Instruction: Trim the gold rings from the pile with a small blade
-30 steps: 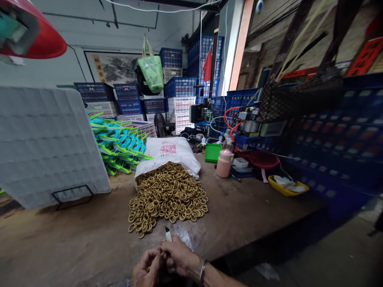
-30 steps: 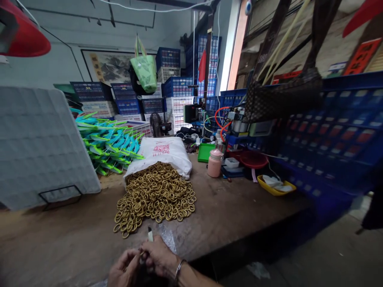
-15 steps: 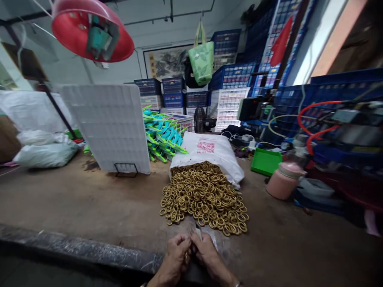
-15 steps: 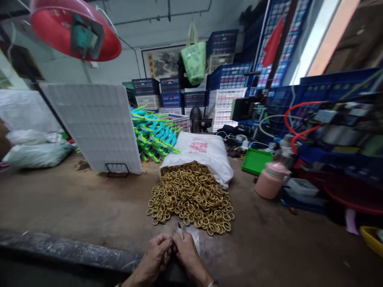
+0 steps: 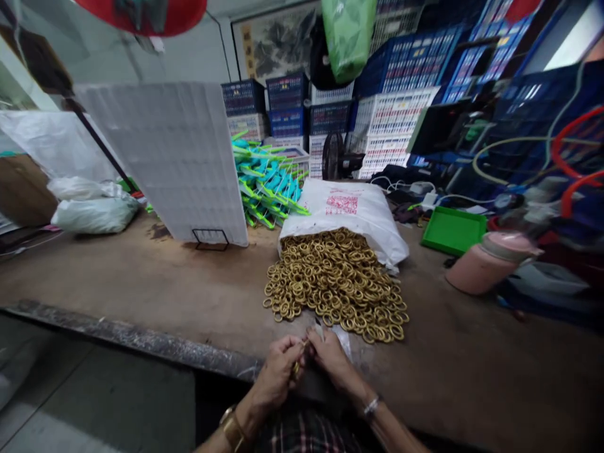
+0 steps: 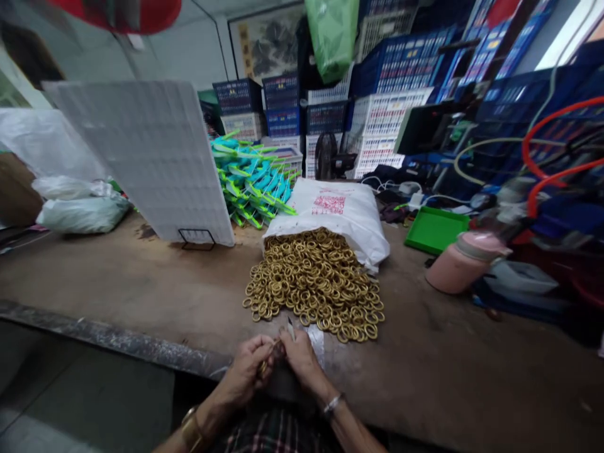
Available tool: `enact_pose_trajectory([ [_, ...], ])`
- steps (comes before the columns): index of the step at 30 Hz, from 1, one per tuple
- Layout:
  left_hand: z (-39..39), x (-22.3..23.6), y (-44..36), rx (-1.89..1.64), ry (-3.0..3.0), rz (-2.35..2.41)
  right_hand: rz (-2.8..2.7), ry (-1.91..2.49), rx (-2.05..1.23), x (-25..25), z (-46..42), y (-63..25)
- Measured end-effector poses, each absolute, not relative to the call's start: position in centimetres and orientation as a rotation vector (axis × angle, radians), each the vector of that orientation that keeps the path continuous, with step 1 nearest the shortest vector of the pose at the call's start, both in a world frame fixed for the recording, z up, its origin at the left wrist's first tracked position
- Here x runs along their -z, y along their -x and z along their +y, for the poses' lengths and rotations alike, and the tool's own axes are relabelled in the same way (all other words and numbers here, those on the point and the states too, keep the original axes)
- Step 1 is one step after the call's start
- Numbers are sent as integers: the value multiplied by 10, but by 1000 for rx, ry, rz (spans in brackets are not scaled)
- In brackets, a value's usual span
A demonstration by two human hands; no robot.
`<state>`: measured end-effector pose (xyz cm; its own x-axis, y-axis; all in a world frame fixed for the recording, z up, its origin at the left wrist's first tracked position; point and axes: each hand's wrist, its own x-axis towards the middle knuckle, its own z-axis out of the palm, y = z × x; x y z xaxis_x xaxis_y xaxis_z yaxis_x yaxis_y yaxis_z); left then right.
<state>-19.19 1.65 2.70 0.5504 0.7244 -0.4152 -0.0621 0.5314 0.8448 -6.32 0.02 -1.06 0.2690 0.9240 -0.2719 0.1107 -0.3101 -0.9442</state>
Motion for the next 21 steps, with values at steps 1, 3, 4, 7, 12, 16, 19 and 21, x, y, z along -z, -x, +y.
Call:
enact_pose_trajectory([
  [1, 17, -30, 194, -547, -873, 851, -1009, 1654, -1115, 8, 0, 63],
  [3, 19, -37, 197, -567, -829, 832, -1110, 1662, -1065, 4, -3, 64],
  [4, 20, -39, 197, -581, -806, 837, -1147, 1668, -1010, 2, -5, 65],
  [7, 21, -42, 197, -616, -790, 857, -1292, 1668, -901, -4, -12, 67],
  [12, 19, -38, 195, -640, -839, 883, -1616, 1750, -739, -7, -20, 67],
  [16, 18, -36, 193, -655, -839, 915, -1758, 1807, -610, -5, -22, 66],
  [19, 17, -36, 194, -659, -837, 920, -1839, 1833, -522, -4, -23, 65],
  [21, 17, -36, 194, -658, -840, 919, -1871, 1886, -487, -5, -23, 66],
])
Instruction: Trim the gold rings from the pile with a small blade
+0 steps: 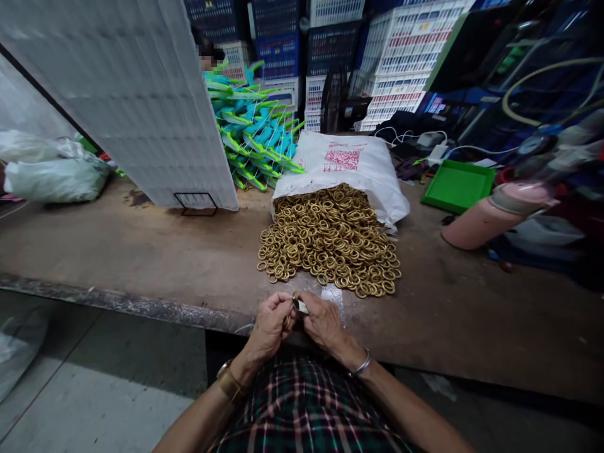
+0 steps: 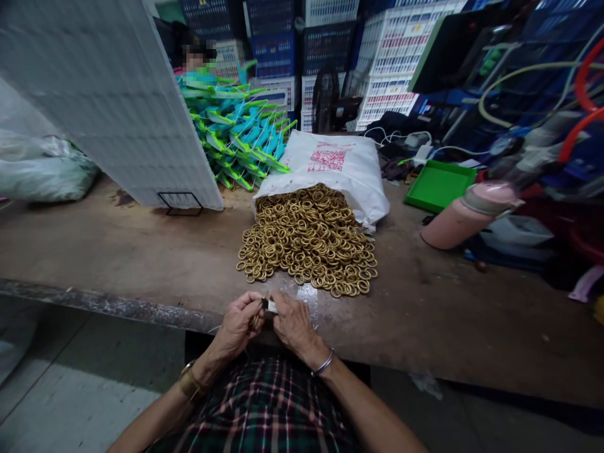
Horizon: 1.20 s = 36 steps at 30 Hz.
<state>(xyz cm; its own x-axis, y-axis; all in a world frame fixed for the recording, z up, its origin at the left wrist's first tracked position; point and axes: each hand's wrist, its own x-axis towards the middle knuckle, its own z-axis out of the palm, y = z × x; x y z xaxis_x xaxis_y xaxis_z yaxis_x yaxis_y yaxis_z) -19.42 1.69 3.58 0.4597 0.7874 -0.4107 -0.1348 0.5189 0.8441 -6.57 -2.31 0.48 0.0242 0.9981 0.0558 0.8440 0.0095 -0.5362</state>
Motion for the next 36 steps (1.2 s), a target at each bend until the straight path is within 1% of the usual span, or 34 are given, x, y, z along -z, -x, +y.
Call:
enact_pose_trajectory([
  [8, 16, -30, 195, -664, -878, 939, -1897, 2013, -498, -16, -24, 69],
  [14, 15, -31, 199, -647, -912, 966, -1913, 2093, -528, -13, -21, 70],
  [19, 3, -49, 203, -489, -956, 756, -1932, 2200, -570, -10, -10, 62],
  [23, 2, -51, 204, -487, -733, 657, -1882, 2160, -462, -10, 5, 57],
  [29, 11, -25, 214, -533, -500, 734, -1806, 2042, -167, -17, 47, 52],
  [36, 13, -13, 220, -568, -379, 689, -1802, 2195, -110, -25, 71, 49],
])
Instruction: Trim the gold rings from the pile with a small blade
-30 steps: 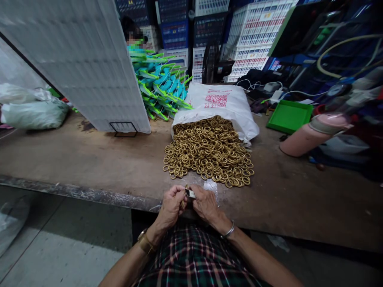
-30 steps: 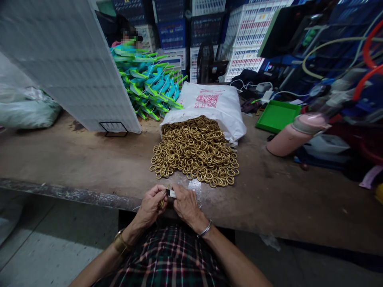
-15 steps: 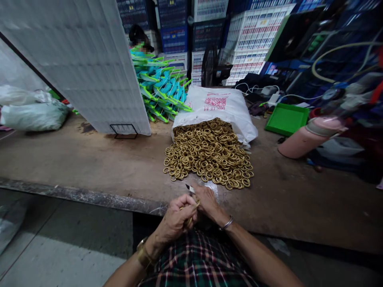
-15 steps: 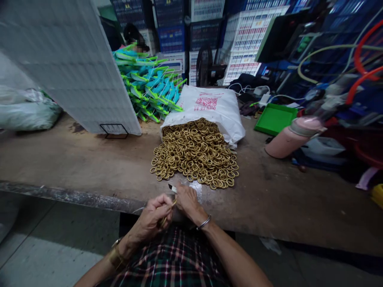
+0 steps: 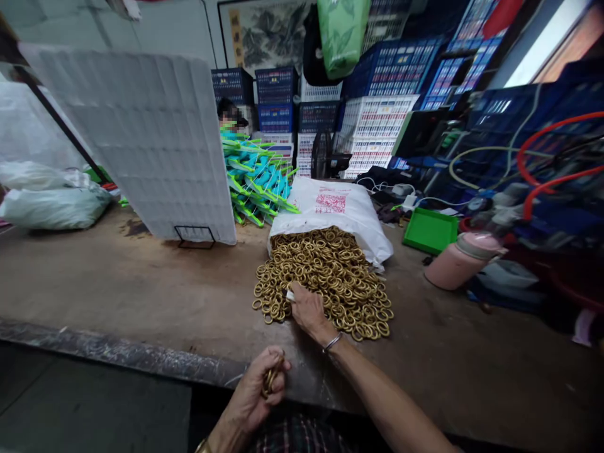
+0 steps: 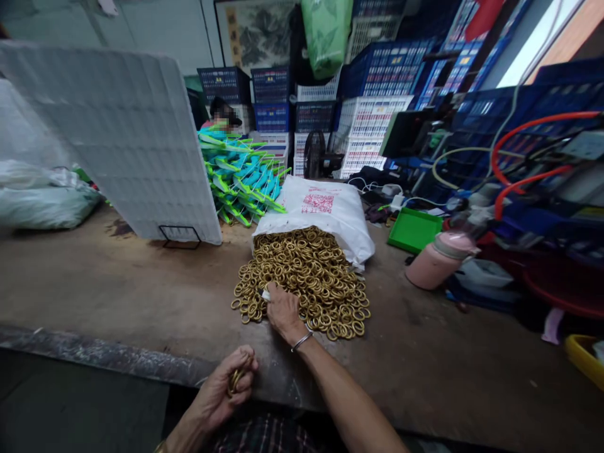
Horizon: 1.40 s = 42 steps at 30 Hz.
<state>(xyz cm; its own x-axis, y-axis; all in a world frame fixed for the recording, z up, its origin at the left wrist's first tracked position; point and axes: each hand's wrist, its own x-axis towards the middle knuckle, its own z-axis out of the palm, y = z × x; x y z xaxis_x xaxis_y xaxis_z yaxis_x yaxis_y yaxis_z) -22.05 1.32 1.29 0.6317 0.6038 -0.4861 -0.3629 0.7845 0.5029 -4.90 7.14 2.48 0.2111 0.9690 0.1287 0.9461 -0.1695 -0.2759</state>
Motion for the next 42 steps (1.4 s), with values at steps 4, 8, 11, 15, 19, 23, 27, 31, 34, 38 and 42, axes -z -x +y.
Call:
enact_pose_trajectory([
  [4, 19, -7, 220, -552, -215, 639, -1810, 2155, -110, -18, 68, 45],
  [8, 21, -7, 217, -513, -127, 666, -1806, 2039, -143, -10, 62, 39],
  [11, 23, -10, 214, -523, -160, 704, -1770, 1969, -230, -6, 54, 34],
  [15, 29, -16, 208, -599, -323, 769, -1612, 1786, -573, -10, 37, 28],
  [19, 34, -23, 201, -659, -635, 862, -1441, 1573, -993, -21, 16, 28],
  [23, 33, -25, 194, -687, -874, 953, -1295, 1417, -1355, -27, -2, 35],
  [27, 30, -25, 192, -653, -999, 944, -1153, 1312, -1560, -25, -10, 42],
  [31, 26, -22, 192, -594, -1021, 896, -1106, 1334, -1594, -18, -12, 44],
  [34, 24, -19, 193, -592, -986, 880, -1093, 1407, -1529, -13, -12, 46],
  [38, 21, -17, 193, -581, -972, 893, -1059, 1479, -1440, -7, -11, 49],
  [42, 20, -21, 196, -532, -892, 907, -1079, 1527, -1351, -3, -9, 54],
])
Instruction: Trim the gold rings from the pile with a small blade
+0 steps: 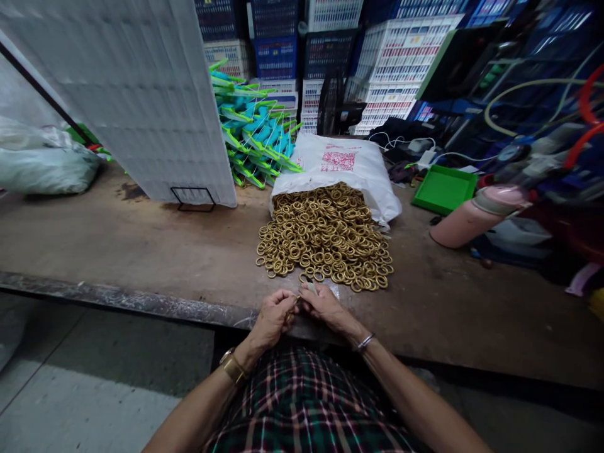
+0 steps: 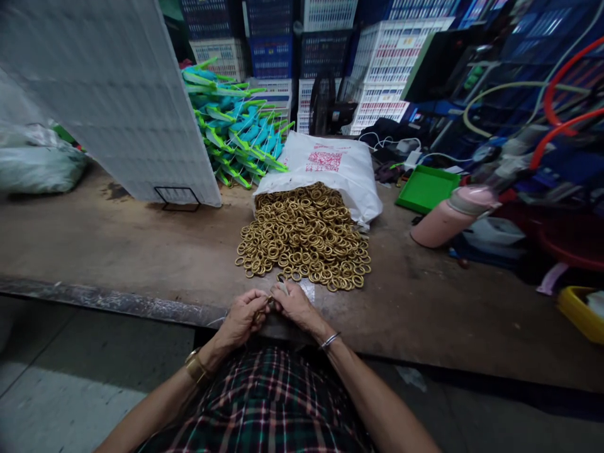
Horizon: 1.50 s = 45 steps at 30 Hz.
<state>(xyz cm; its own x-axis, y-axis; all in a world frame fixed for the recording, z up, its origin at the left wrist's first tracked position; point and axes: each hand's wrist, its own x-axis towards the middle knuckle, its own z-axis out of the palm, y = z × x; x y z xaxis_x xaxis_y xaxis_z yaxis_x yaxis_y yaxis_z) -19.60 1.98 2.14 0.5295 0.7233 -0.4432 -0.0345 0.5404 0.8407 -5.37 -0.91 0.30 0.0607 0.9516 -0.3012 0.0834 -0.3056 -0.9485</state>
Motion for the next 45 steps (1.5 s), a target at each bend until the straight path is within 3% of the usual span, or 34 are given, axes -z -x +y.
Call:
enact_pose_trajectory([
  [8, 18, -23, 202, -458, -792, 850, -1213, 1568, -1153, -7, -9, 59],
  [24, 13, -23, 205, -513, -782, 698, -1205, 1549, -1218, -17, -11, 65],
  [32, 14, -24, 206, -584, -789, 719, -1562, 1767, -794, -7, -17, 60],
  [45, 14, -14, 206, -588, -839, 790, -2005, 1902, -588, -3, -25, 65],
])
